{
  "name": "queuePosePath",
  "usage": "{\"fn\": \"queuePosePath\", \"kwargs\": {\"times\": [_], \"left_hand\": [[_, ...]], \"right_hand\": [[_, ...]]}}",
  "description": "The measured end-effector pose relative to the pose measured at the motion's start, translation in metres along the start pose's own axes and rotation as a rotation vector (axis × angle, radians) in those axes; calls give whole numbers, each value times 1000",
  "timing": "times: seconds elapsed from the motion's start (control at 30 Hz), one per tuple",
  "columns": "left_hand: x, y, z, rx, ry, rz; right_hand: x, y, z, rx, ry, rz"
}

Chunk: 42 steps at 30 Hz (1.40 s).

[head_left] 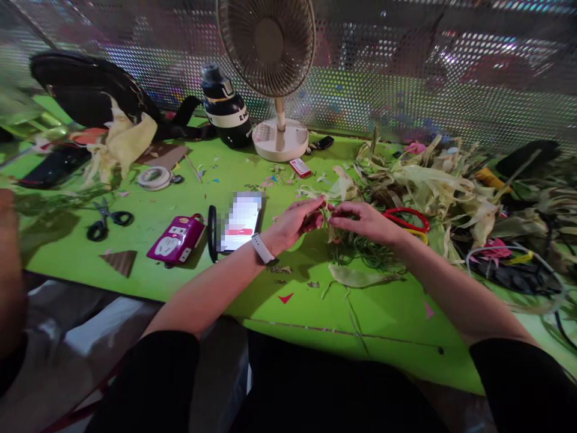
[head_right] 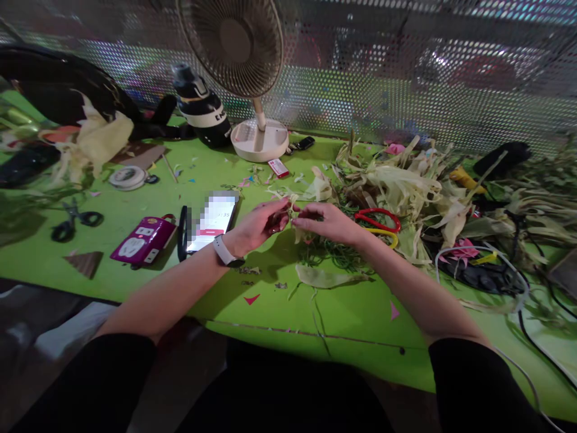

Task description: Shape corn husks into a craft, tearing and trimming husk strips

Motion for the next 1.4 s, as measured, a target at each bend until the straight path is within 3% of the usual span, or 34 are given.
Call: {"fn": "queuePosePath", "kwargs": {"times": [0.17,0.33,0.6,0.7,1.07,1.2,1.33,1.4], "left_hand": [[3,-1,2,-17,-30,-33],[5,-1,3,20,-161,-91],[8,-4,5,43,-209,-114],[11,-4,7,57,-227,-150],[13,7,3,190,-367,-232],[12,1,3,102,-329,-311],[5,-12,8,-61,-281,-421],[2,-17,12,-113,-304,-432]], "right_hand": [[-3,4,0,40,133,144],[-10,6,3,86,247,261],[-24,4,11,239,465,447],[-26,7,11,282,434,465],[-11,9,3,174,290,452],[-5,16,0,137,209,401],[-19,33,2,320,313,339],[-21,28,2,301,343,290]]}}
Point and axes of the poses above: each hand's wrist, its own z-axis away from the middle knuckle, its own y-axis out of the back of the hand, x = y × z, the point moved 7 cm from there along -z, towards the middle knuckle, and after that the axes turned 10 degrees about x, right-handed, at the moved point
